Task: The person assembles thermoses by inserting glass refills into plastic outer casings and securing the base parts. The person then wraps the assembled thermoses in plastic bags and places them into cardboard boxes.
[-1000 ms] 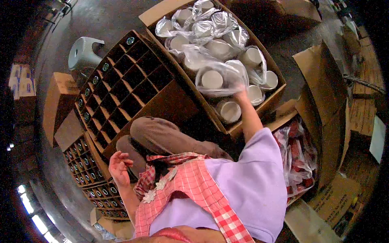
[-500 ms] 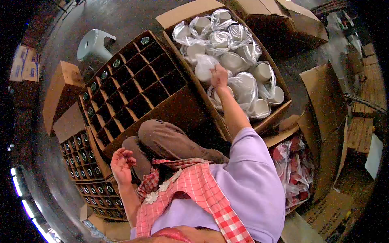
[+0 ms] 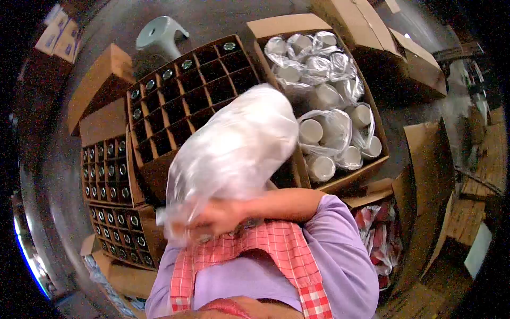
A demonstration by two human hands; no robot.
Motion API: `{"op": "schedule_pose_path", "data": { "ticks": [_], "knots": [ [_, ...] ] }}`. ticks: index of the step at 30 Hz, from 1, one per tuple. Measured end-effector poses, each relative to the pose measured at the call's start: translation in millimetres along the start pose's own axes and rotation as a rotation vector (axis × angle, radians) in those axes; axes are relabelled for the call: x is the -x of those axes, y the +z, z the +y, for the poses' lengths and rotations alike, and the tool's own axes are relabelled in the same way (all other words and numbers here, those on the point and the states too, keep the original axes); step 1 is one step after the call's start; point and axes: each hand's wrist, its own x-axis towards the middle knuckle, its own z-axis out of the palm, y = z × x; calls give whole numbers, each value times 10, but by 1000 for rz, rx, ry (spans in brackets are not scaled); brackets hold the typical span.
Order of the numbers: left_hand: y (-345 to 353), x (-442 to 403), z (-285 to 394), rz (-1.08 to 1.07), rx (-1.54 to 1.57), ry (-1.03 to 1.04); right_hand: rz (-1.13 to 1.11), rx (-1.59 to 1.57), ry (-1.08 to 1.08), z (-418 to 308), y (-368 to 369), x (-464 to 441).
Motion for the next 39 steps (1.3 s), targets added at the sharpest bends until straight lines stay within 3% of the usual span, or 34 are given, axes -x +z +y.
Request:
{"op": "schedule_pose_path", "data": {
  "ticks": [3,8,10,12,13,15,17,19,20,21,22,24,26,27,28,29,30,31,32,33,34,35,36,39],
  "knots": [
    [-248,597,114,76,-99,204,-618,-179,338,73,245,-102],
    [-329,764,377,96,-26,418,-718,-154,475,-506,22,-157],
    [-343,643,478,61,62,443,-500,41,192,-679,14,16],
    [-377,634,573,33,114,474,-538,-169,313,-814,-331,34],
    [-400,660,606,23,132,494,-380,-262,250,-796,-600,136],
    [-414,744,625,6,131,522,86,-65,166,-759,-794,156],
    [-372,831,620,5,89,540,493,518,138,-713,-771,-54],
    [-322,879,564,68,9,566,515,794,185,-447,-630,-437],
    [-308,870,523,204,-97,571,450,782,229,-243,-554,-466],
    [-294,827,483,437,-187,706,292,846,314,-86,-533,-453],
    [-300,856,519,258,-152,775,125,904,397,34,-525,-448],
    [-202,836,526,291,-229,788,191,831,412,144,-520,-543],
    [66,885,725,467,-105,895,212,684,434,109,-572,-679],
    [210,915,878,549,-43,942,185,769,329,78,-614,-753],
    [227,949,1054,455,-32,1079,177,741,352,-12,-613,-845],
    [334,1032,1192,252,57,1199,294,466,398,-49,-611,-902],
    [263,1056,1304,232,-150,1346,404,190,439,-64,-632,-947],
    [248,1043,1309,176,-60,1326,337,788,283,-62,-848,-921],
    [224,1016,1328,116,23,1309,423,652,213,-263,-1263,-700],
    [-72,921,1306,194,-98,1273,499,519,133,-465,-1678,-482],
    [-467,785,1218,228,-228,1159,633,493,57,-616,-2000,-325],
    [-722,680,941,228,-94,929,780,552,19,-706,-2172,-136],
    [-895,613,742,223,38,695,898,638,30,-687,-2288,62],
    [-656,456,281,205,-229,773,984,877,386,-27,-2208,792]
  ]
}}
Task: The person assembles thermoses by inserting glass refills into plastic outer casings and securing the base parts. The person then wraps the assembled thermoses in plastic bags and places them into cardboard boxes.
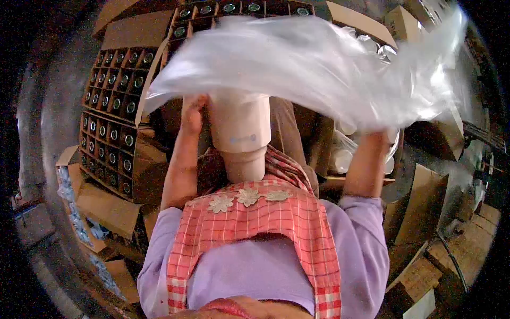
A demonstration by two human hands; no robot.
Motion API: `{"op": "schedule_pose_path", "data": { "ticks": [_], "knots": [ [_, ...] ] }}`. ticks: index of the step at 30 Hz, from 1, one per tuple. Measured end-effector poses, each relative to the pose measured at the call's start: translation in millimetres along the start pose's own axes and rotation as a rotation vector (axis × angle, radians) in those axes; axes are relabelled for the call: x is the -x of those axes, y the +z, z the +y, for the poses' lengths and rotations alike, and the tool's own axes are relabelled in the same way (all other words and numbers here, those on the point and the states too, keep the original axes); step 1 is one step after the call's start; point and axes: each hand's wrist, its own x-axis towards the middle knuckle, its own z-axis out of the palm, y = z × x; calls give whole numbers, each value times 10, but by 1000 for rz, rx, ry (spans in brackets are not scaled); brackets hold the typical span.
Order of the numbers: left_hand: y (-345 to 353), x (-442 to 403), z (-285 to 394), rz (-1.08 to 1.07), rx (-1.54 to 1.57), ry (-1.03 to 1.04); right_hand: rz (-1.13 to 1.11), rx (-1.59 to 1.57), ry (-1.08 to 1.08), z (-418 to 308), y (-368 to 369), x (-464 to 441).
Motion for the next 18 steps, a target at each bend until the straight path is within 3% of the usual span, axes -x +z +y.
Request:
{"op": "schedule_pose_path", "data": {
  "ticks": [2,5,8,10,11,12,14,15,17,18],
  "knots": [
    [210,193,238,-59,-161,-43,-257,304,184,724,235,731],
    [197,254,173,-61,-284,5,-1032,757,399,1653,275,2127],
    [186,308,151,-47,-307,14,-1470,787,480,1832,113,2669],
    [248,363,211,-60,-286,-15,-1417,766,449,1913,7,2457],
    [297,332,228,-63,-271,-14,-1247,736,440,1881,-20,2274],
    [338,304,232,-85,-293,1,-838,668,590,1553,54,1945],
    [409,273,235,-131,-340,23,-503,136,378,-11,433,1069],
    [435,287,236,-159,-368,27,-491,34,135,-444,607,827],
    [480,342,164,-196,-363,41,-506,137,-338,-1218,993,580],
    [484,365,127,-205,-357,57,-640,271,-327,-1394,1192,567]
  ]
}}
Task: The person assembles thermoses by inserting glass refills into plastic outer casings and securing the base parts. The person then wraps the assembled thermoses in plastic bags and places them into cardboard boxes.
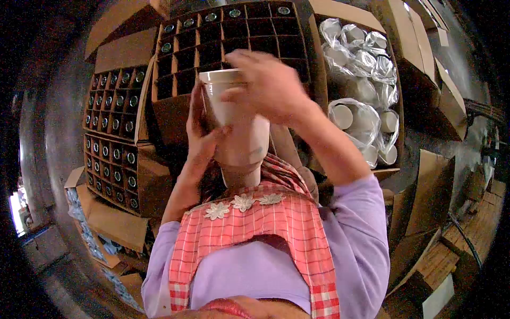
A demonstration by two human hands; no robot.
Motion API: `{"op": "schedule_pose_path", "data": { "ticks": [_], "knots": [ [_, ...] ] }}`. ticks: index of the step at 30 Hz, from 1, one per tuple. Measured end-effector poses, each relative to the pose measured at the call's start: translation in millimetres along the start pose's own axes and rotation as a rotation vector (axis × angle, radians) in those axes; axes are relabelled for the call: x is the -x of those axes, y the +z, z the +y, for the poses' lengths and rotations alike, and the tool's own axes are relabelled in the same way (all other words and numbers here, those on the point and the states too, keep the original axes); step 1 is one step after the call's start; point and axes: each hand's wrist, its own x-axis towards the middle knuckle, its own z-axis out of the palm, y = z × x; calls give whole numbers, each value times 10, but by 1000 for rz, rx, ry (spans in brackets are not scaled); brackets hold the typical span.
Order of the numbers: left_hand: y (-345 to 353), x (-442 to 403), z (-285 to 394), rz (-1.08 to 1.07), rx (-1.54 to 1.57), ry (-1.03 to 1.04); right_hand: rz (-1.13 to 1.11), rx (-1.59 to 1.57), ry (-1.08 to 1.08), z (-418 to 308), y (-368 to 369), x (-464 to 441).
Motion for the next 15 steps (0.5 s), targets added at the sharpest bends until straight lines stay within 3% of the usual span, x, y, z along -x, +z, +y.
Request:
{"op": "schedule_pose_path", "data": {
  "ticks": [1,3,4,7,9,12,14,15],
  "knots": [
    [-19,59,2,-18,-68,-19,-155,102,28,-95,55,-103],
    [-101,297,38,-50,-207,-56,-256,4,95,29,73,-278],
    [-104,436,15,-57,-111,-134,-307,-43,125,119,71,-375],
    [-82,867,-75,-86,215,-352,72,-325,66,559,55,-223],
    [-149,930,-112,-91,176,-477,212,-368,397,578,-103,-169],
    [-165,749,100,-22,99,-234,337,-574,490,641,-204,-137],
    [-203,497,109,20,-41,159,399,-744,414,717,-82,-137],
    [-213,379,115,40,-107,358,372,-586,443,620,-98,-188]
  ]
}}
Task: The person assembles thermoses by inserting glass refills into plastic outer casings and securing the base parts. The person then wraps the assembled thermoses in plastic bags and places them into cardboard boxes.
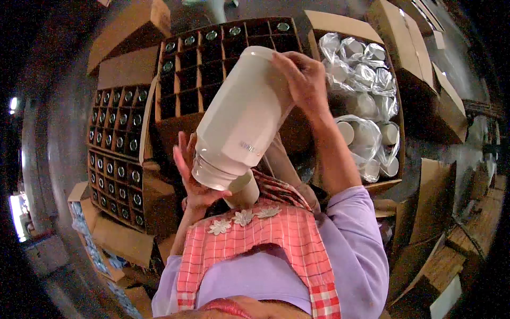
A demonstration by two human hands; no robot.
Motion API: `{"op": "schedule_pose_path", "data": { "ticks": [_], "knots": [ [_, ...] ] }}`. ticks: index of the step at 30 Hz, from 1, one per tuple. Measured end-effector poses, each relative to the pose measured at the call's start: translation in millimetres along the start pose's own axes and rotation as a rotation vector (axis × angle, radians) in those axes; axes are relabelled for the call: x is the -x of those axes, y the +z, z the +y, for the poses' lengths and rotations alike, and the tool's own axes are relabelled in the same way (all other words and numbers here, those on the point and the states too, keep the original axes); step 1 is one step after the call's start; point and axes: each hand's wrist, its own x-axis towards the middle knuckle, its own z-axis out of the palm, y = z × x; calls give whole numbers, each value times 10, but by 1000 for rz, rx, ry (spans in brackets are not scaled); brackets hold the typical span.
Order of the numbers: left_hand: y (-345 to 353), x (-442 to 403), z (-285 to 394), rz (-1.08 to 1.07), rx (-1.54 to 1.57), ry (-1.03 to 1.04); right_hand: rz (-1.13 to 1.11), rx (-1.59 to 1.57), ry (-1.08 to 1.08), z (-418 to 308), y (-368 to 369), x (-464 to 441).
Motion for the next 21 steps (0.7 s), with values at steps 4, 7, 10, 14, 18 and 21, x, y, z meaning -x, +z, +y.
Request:
{"op": "schedule_pose_path", "data": {
  "ticks": [4,7,10,14,18,21],
  "knots": [
    [152,7,-51,382,-45,-259,59,-188,65,47,255,-82],
    [-169,43,-409,473,-3,-290,-34,-251,-11,131,408,-39],
    [-577,-156,-593,663,444,-609,-293,-329,-191,225,381,-79],
    [-663,-482,-693,744,637,-1061,-448,-366,-299,312,399,-175],
    [-796,-601,-949,710,573,-876,-595,-617,0,558,393,-393],
    [-777,-675,-939,478,52,-408,-351,-350,283,800,617,-585]
  ]
}}
